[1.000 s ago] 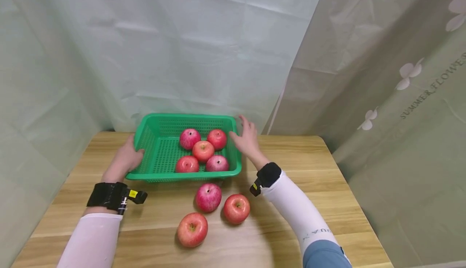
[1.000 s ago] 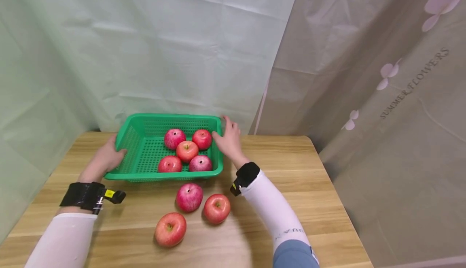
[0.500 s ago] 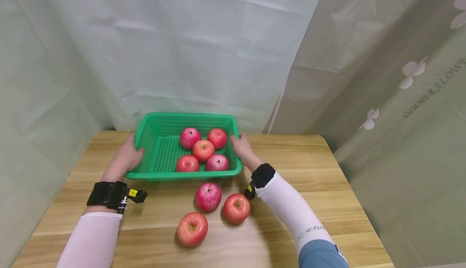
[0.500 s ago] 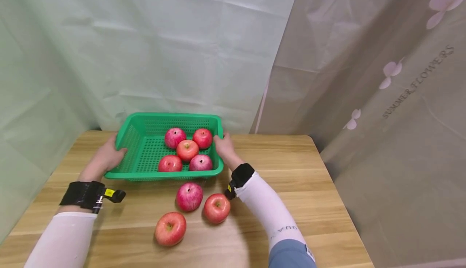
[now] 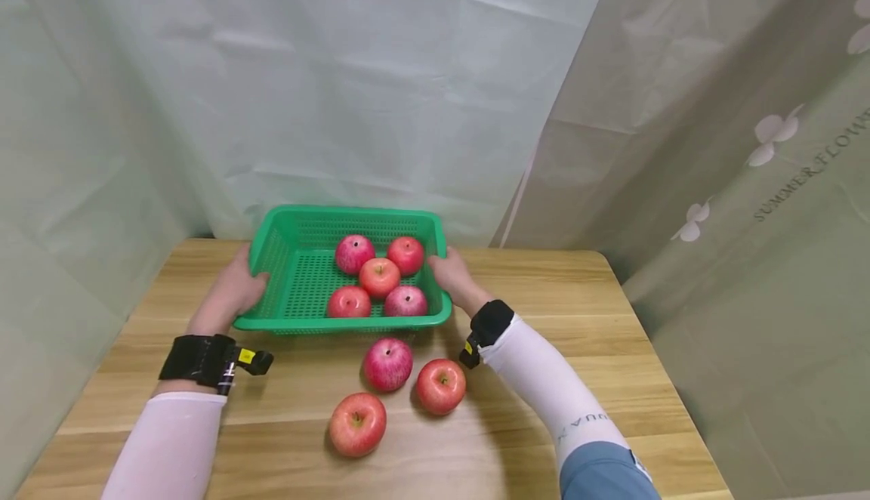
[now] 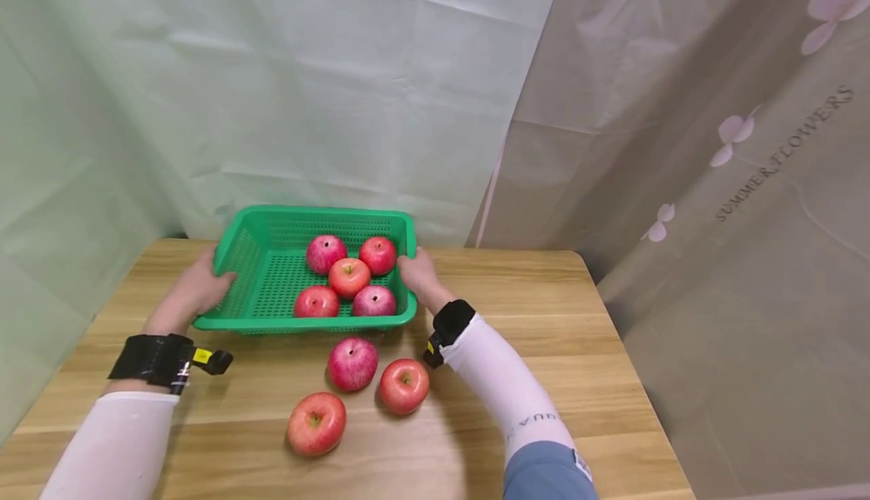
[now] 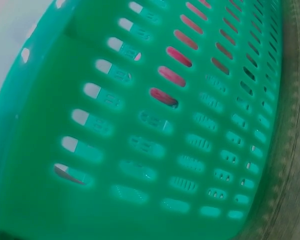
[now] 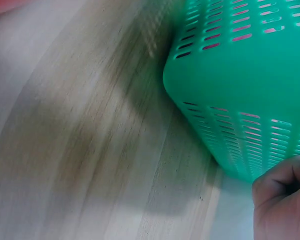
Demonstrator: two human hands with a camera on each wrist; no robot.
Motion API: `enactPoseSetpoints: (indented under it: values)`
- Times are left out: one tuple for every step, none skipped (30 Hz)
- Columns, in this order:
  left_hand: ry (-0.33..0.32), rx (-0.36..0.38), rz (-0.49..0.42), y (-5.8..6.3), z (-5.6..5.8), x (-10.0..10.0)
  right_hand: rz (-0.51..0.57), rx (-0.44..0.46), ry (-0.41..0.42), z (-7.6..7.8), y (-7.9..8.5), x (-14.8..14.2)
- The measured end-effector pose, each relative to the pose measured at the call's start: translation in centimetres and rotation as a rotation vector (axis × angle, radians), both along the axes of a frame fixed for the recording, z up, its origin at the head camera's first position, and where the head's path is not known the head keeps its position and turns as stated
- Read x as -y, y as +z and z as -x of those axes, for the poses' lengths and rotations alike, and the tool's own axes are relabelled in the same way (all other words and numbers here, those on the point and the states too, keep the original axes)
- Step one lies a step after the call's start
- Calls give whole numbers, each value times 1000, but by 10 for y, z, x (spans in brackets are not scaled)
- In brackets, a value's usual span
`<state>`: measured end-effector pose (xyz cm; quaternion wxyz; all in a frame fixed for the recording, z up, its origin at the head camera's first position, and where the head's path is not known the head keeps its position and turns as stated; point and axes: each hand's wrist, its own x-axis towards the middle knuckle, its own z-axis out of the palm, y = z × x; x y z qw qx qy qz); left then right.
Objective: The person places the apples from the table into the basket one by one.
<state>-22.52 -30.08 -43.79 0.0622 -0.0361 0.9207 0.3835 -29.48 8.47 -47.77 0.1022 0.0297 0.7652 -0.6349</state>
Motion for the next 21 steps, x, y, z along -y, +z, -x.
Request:
enactPoseSetpoints:
  values:
    - [1, 0, 1, 0, 0, 0, -10, -6, -1, 0, 0, 0]
    - [1, 1, 1, 0, 0, 0, -23, -11, -1, 0, 0, 0]
    - [1, 0, 5, 0, 0, 0, -33, -17, -2, 0, 0, 0]
    - [2, 0, 7, 0, 0, 0, -46, -23, -2, 0, 0, 1]
    - [3, -2, 11, 0, 0, 0, -58, -31, -3, 0, 0, 1]
    - [2, -5, 19, 0, 0, 0, -67, -37, -4, -1, 0, 2]
    - [3, -7, 25, 0, 0, 1, -82, -42, -5, -1, 1, 2]
    - [2, -10, 31, 0, 0, 1, -98, -47, -8, -1, 1, 3]
    - [2, -14, 39, 0, 0, 1, -116, -52, -15, -2, 1, 4]
    - [2, -20, 46, 0, 0, 1, -133, -56, -21, -2, 2, 4]
    - [1, -26, 53, -1, 0, 1, -156, -66, -27, -3, 2, 5]
    - [3, -32, 58, -1, 0, 1, -184, -73, -35, -3, 3, 5]
    - [4, -42, 65, -1, 0, 1, -208, -80, -42, -4, 4, 6]
    - [7, -54, 77, -2, 0, 2, -232, -85, -48, -4, 4, 6]
    - [11, -67, 86, -3, 0, 2, -259, -89, -52, -4, 5, 7]
    - [15, -80, 92, -3, 1, 1, -286, -93, -55, -5, 6, 7]
    - [22, -94, 103, -4, 1, 1, -315, -97, -57, -5, 7, 7]
    - [28, -110, 119, -4, 1, 1, -335, -94, -58, -5, 8, 7]
    - [36, -123, 134, -4, 2, 1, -356, -93, -58, -5, 9, 8]
    - [46, -132, 145, -4, 2, 1, -377, -91, -58, -6, 10, 8]
    - [52, -141, 155, -4, 1, 1, -393, -90, -60, -6, 11, 8]
